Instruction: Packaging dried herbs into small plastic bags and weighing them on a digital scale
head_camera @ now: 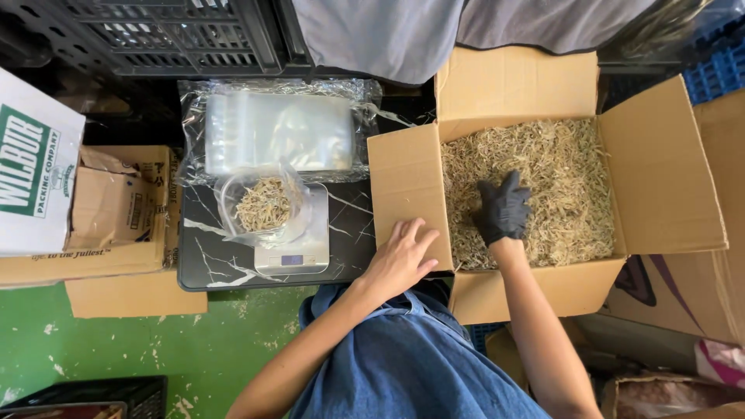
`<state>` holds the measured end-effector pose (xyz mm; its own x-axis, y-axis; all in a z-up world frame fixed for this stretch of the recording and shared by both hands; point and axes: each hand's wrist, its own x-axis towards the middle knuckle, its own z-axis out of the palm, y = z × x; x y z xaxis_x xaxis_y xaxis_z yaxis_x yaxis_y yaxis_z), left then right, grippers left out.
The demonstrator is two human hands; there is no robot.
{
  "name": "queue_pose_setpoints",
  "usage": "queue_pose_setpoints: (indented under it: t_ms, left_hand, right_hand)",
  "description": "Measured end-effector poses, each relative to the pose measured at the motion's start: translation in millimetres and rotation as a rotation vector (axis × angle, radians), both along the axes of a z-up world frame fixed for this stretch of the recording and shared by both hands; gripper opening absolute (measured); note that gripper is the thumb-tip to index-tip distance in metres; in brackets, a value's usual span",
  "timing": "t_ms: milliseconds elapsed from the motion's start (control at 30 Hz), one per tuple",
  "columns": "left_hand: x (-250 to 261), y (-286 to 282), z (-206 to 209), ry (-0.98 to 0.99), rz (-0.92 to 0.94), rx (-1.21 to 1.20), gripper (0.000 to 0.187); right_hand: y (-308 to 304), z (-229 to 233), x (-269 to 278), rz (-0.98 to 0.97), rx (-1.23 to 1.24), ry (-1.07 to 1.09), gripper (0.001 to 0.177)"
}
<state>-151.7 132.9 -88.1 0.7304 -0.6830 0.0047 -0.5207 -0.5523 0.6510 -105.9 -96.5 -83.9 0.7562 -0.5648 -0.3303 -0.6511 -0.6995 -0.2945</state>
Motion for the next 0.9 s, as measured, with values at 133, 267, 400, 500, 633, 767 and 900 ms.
queue_pose_setpoints:
  t_ms: [133,267,400,500,633,767,900]
  left_hand:
    - [0,2,-2,0.0,-0.002,0.005,0.044]
    - [-2,0,-8,-0.011,0.012,-0.025,0.047]
    - [-17,-10,9,0.064,0.022,-0.036,0.093]
    - [-48,-35,17,-0.06,-0.01,0.141,0.111]
    - [-55,-57,-20,-0.028,0.037,0.138,0.091]
    - [-55,-64,-51,-0.208,0.115,0.016,0.08]
    - [-54,-60,-50,-0.249,0.089,-0.017,0.078]
  right_hand:
    - [-63,-73,14,0.012,0.02,-0.176,0.048]
    - [-104,-84,7,0.454,-0.034,-0.511,0.036]
    - [-61,-7,-11,0.515,0.234,-0.598,0.049]
    - [-65,12,-11,0.53,0.243,-0.574,0.051]
    - [-116,-27,5,0.511,0.08,-0.618,0.053]
    - [-98,-17,23,0.485,-0.08,-0.507,0.068]
    - [-56,-17,32,0.466,-0.366,-0.161,0.086]
